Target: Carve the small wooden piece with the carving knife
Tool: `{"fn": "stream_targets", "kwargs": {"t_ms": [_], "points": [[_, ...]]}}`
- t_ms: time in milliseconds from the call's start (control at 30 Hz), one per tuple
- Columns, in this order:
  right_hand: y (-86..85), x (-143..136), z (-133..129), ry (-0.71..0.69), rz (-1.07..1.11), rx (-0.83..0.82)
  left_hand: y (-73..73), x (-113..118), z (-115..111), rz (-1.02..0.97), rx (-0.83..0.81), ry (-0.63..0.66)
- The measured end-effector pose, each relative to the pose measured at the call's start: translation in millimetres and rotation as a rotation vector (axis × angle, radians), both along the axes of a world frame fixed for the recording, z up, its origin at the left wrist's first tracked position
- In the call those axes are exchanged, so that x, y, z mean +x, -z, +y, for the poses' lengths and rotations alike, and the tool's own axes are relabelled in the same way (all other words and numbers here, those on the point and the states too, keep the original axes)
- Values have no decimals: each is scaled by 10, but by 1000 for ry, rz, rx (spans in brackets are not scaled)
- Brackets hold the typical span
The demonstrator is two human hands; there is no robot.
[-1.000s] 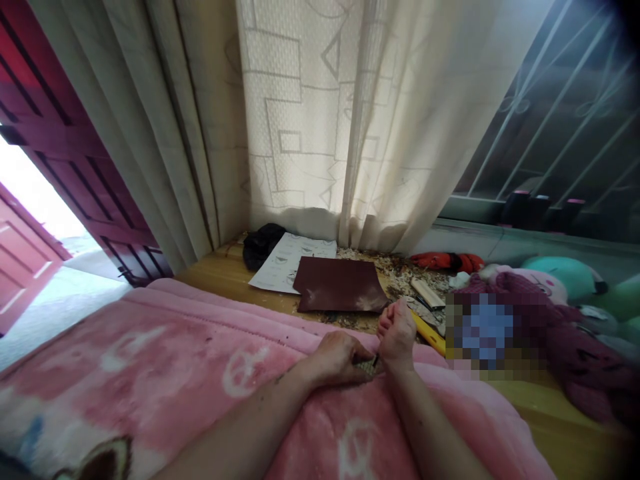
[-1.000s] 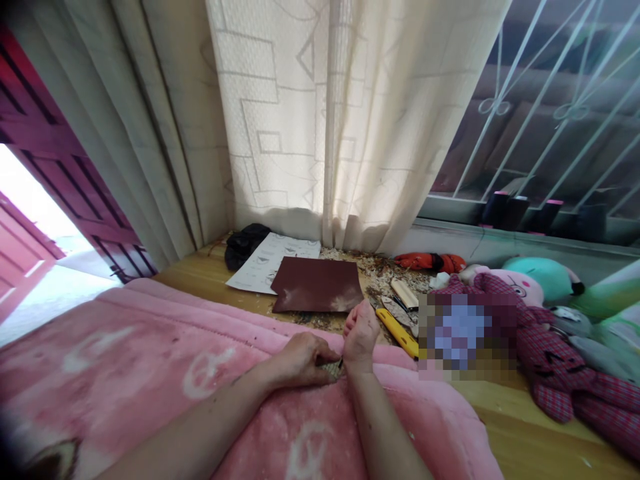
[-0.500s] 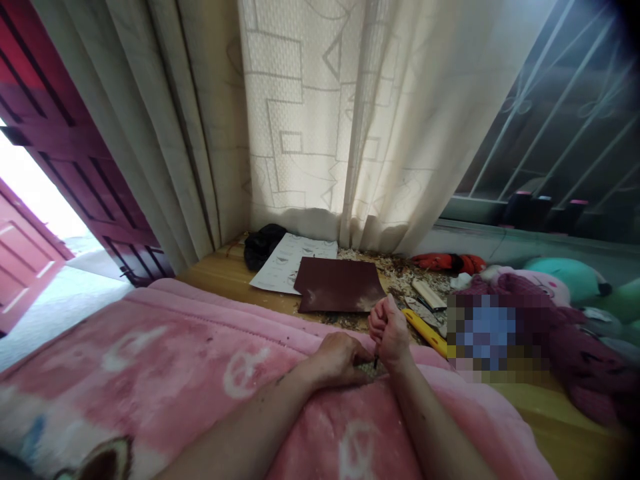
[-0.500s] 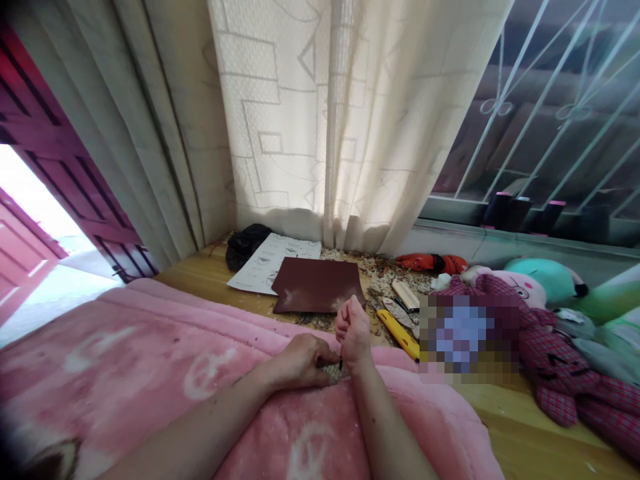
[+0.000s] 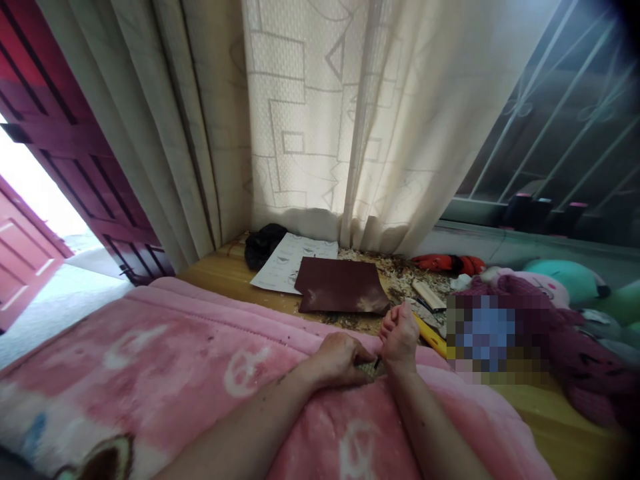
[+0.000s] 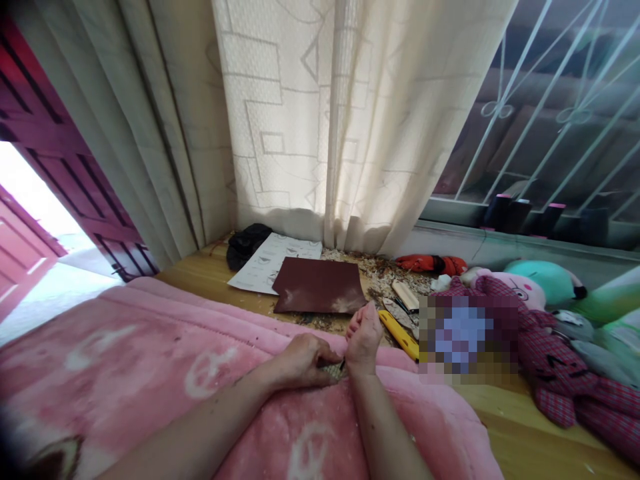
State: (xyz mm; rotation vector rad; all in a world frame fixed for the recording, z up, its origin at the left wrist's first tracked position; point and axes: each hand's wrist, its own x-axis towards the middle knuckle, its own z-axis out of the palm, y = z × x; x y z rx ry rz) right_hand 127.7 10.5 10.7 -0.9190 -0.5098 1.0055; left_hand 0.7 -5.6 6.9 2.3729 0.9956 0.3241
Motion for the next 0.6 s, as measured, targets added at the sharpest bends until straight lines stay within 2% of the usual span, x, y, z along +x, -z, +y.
{"fn": "stream_targets", "kwargs": {"t_ms": [300,600], "points": [[42,11,19,82,-45,-29,26,7,3,-6,-10,-4],[-21,-11,9,-68,20,0,31,9,11,33,32,-14]]}}
